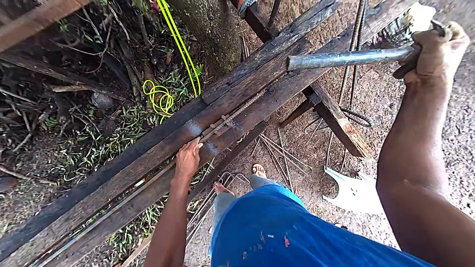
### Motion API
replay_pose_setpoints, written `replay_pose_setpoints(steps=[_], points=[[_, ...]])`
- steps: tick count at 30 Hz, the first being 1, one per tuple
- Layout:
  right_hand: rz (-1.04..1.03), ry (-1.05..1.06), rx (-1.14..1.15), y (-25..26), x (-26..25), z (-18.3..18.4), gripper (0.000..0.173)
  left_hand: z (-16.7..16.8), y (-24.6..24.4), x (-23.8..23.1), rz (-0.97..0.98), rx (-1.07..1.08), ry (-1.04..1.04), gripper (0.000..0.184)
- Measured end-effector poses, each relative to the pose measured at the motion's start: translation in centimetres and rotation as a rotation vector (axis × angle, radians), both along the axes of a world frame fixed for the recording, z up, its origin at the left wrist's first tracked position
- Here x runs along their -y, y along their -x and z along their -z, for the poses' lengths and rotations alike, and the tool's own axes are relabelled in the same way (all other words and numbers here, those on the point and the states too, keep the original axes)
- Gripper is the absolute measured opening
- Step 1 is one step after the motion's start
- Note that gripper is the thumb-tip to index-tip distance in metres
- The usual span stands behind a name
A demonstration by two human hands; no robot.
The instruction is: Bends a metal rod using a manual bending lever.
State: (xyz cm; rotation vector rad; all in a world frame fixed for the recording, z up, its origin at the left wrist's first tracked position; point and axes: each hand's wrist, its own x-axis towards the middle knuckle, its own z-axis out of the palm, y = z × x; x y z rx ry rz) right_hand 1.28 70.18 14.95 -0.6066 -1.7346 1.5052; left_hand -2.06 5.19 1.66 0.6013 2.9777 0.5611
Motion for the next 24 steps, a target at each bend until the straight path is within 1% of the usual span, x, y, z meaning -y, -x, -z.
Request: replay_pose_setpoints(steps=[7, 12, 15, 19, 22, 24], points=[[0.000, 0.012, 0.024, 0.0, 0.1, 1.2, 0.022, 0.0, 0.2, 0.3, 0.029, -0.006, 0.000, 0.037], [-0.039, -0.001, 0.022, 0.1, -0.3, 1.8, 0.026, -0.1, 0.5, 1.1, 0.064, 0.001, -0.018, 0.038], [-0.039, 0.002, 0.028, 0.1, -0.6, 2.1, 0.025, -0.5, 0.7, 1.5, 0.085, 0.029, -0.029, 0.039], [-0.039, 0.012, 0.013, 0.7, -0.9, 2.9, 0.025, -0.6, 0.5, 1.0, 0.045, 0.038, -0.020, 0.038], [-0.039, 0.035, 0.017, 1.4, 0.1, 3.7, 0.023, -0.4, 0.3, 0.7, 0.008, 0.024, -0.036, 0.036], [-0.048, 0.037, 0.009, 2.3, 0.5, 4.2, 0.024, -0.4, 0.2, 0.5, -0.004, 0.027, -0.045, 0.036]])
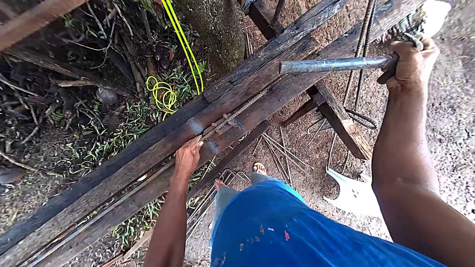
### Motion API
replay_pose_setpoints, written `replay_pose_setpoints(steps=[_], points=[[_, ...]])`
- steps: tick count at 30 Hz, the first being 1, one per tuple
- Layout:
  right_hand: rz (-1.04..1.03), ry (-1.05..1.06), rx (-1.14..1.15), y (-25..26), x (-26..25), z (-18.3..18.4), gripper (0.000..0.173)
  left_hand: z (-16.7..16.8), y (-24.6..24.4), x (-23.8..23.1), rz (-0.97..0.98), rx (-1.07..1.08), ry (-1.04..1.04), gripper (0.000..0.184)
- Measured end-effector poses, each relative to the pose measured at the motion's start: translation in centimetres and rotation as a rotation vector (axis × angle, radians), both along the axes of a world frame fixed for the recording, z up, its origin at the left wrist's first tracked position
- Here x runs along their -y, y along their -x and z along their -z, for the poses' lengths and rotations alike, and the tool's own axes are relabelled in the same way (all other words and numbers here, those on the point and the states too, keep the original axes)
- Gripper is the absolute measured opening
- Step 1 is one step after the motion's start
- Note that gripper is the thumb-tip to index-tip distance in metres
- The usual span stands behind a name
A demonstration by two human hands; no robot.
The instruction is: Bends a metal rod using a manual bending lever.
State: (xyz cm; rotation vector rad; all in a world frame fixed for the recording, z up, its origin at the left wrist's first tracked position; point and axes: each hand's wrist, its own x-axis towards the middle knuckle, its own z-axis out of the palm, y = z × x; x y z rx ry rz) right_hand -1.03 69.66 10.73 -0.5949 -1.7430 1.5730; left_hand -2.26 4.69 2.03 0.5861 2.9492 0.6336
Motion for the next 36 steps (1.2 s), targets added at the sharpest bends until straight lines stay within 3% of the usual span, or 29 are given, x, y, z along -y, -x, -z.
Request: replay_pose_setpoints(steps=[13, 28, 36], points=[[-0.104, -0.079, 0.052, 5.0, 0.3, 4.0, 0.021, 0.6, -0.1, 0.0, -0.013, 0.008, 0.007, 0.040], [-0.152, -0.141, 0.042, 6.2, -0.9, 3.6, 0.027, -0.5, 0.9, 1.2, 0.064, 0.114, -0.051, 0.037], [-0.165, -0.141, 0.084, 7.1, -1.7, 3.8, 0.027, 0.0, 0.5, 0.8, 0.034, 0.064, -0.065, 0.036]])
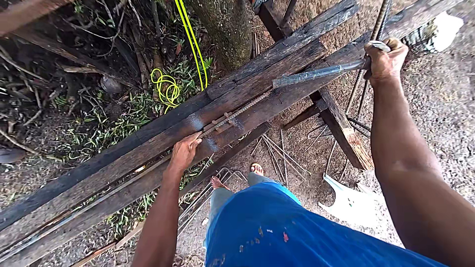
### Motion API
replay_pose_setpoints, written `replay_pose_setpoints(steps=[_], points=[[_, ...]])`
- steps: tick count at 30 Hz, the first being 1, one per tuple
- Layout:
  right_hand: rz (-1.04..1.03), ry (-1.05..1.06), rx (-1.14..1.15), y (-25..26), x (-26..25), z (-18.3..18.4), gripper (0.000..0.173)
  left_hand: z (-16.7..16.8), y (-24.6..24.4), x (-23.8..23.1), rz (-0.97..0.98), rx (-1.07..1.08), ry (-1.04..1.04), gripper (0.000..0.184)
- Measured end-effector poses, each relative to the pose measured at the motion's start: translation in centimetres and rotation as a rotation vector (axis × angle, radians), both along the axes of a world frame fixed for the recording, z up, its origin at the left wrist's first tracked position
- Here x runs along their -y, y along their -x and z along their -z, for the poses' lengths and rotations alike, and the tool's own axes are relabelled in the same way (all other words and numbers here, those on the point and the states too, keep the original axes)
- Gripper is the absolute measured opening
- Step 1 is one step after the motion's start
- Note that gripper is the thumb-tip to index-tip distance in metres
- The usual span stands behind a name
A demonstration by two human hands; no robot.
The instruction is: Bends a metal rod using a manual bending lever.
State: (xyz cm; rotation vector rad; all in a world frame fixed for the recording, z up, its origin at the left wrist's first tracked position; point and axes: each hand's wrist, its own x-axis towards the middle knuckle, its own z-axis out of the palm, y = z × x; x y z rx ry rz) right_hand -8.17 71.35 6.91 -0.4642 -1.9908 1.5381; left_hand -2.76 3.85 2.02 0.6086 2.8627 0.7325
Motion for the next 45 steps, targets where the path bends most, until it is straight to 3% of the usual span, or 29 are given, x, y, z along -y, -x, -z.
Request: replay_pose_setpoints(steps=[5, 27, 45], points=[[-0.021, -0.017, 0.020, 1.0, 0.3, 0.3, 0.025, 0.4, -0.6, -0.5, -0.057, -0.070, 0.005, 0.033], [-0.123, -0.045, 0.038, 2.6, 0.1, 1.6, 0.024, -0.4, -0.2, -0.2, -0.040, 0.040, -0.007, 0.037], [-0.243, -0.082, 0.377, 7.9, 3.9, 1.2, 0.017, 0.2, 0.3, 0.1, -0.019, 0.027, -0.023, 0.039]])
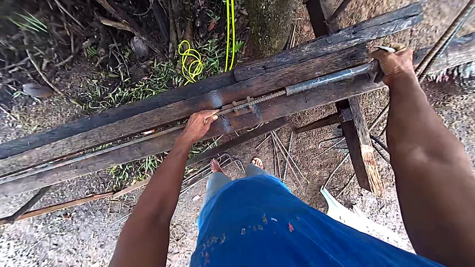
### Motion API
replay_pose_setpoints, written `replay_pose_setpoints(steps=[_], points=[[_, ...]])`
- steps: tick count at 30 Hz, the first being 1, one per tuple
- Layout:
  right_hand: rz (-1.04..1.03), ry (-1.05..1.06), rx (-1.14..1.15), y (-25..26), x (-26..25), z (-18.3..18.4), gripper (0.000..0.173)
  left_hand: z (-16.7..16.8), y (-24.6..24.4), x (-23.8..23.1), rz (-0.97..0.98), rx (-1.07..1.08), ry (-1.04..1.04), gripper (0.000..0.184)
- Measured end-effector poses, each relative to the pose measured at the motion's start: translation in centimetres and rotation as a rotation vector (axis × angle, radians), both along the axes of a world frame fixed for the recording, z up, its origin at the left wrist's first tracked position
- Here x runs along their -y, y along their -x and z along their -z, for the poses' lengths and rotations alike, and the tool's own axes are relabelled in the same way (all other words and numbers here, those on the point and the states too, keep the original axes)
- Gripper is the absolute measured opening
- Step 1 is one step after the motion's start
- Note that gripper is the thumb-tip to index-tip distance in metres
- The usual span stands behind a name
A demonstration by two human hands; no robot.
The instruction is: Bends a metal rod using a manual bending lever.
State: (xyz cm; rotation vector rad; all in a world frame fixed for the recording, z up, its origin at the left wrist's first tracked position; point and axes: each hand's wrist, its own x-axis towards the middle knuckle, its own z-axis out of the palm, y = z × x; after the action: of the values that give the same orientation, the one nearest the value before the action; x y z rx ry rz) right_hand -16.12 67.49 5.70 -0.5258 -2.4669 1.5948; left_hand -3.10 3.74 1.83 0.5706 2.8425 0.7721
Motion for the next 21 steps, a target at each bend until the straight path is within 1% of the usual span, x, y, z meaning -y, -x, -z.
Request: replay_pose_setpoints(steps=[3, 6, 9, 11, 14, 17, 21], points=[[-0.029, -0.018, 0.070, 0.6, 0.7, -0.5, 0.019, -0.1, 0.0, -0.2, -0.006, 0.016, -0.007, 0.038], [-0.107, -0.005, 0.082, 1.5, 2.4, -0.3, 0.014, -0.1, 0.1, -0.1, 0.004, 0.013, -0.011, 0.037], [-0.209, 0.005, 0.064, 2.7, 4.9, 0.2, 0.018, -0.1, 0.1, -0.2, 0.011, 0.009, -0.020, 0.037], [-0.229, 0.008, 0.086, 3.2, 5.5, 0.5, 0.018, -0.2, 0.0, -0.3, 0.004, 0.010, -0.028, 0.037], [-0.226, 0.029, 0.174, 2.8, 5.9, -0.1, 0.011, -0.1, 0.0, -0.1, 0.006, 0.008, -0.043, 0.037], [-0.217, 0.048, 0.253, 1.8, 6.8, -0.3, 0.012, 0.0, 0.0, -0.2, 0.009, 0.014, -0.042, 0.036], [-0.249, 0.102, 0.179, 0.6, 7.7, 0.3, 0.010, -0.1, 0.0, -0.2, 0.007, 0.005, -0.034, 0.036]])
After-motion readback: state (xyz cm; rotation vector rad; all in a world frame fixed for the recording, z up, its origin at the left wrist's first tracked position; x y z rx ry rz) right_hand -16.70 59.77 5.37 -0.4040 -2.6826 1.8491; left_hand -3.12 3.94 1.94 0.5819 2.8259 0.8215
